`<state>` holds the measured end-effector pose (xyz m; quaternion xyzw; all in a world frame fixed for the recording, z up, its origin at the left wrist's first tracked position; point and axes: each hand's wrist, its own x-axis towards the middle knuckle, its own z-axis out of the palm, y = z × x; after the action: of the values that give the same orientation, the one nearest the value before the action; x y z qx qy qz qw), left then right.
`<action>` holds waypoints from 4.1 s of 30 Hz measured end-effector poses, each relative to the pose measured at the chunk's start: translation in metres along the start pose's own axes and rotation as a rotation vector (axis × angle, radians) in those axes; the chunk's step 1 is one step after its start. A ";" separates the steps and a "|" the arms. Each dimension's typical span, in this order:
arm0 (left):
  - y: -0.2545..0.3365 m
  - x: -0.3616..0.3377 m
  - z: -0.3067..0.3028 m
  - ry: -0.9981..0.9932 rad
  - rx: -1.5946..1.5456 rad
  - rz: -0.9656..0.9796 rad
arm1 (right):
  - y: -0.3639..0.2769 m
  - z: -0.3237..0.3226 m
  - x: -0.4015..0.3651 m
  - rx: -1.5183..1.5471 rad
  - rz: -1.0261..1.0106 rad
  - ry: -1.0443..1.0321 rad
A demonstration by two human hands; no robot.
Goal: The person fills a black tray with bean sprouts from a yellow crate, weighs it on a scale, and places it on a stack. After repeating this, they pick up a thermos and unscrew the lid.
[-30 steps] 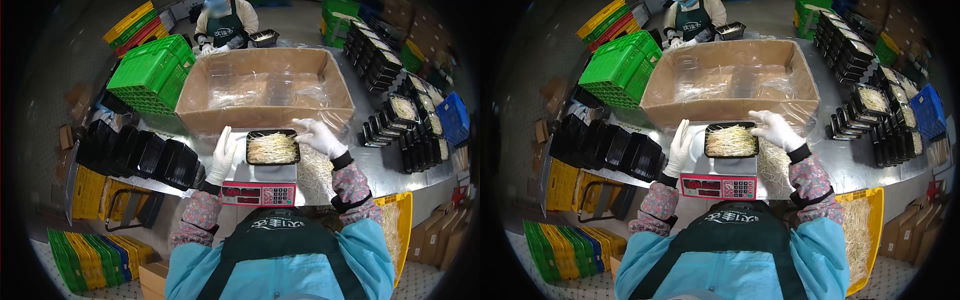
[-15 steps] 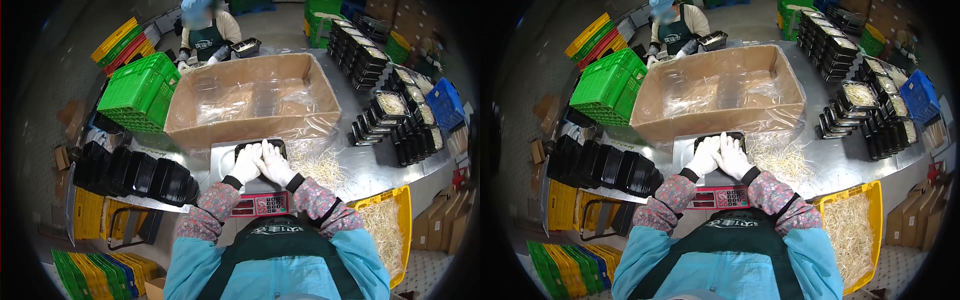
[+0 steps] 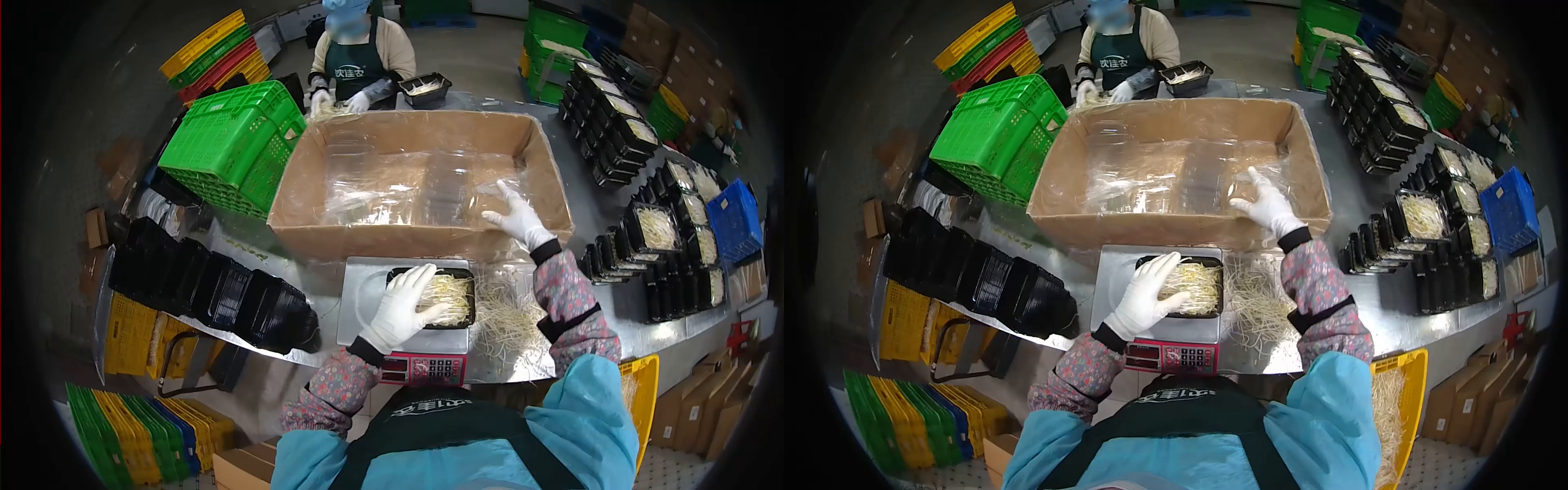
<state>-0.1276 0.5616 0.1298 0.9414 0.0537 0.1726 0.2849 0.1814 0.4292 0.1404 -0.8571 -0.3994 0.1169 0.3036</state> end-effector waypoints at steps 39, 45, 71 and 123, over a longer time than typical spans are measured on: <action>-0.095 -0.267 -0.044 0.664 -0.354 -0.930 | -0.085 0.348 0.261 0.056 -0.648 -0.574; -0.098 -0.280 -0.048 0.652 -0.274 -0.934 | -0.157 0.306 0.217 0.094 -0.187 -0.656; -0.080 -0.192 -0.044 0.472 -0.239 -0.546 | -0.022 -0.083 0.074 -0.766 -0.400 0.002; -0.031 -0.221 -0.055 0.699 -0.378 -0.765 | 0.081 -0.039 0.169 -0.526 0.104 -0.370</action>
<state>-0.3537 0.5719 0.0907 0.6737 0.4515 0.3655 0.4568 0.3590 0.5001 0.1286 -0.8898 -0.4198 0.1787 -0.0123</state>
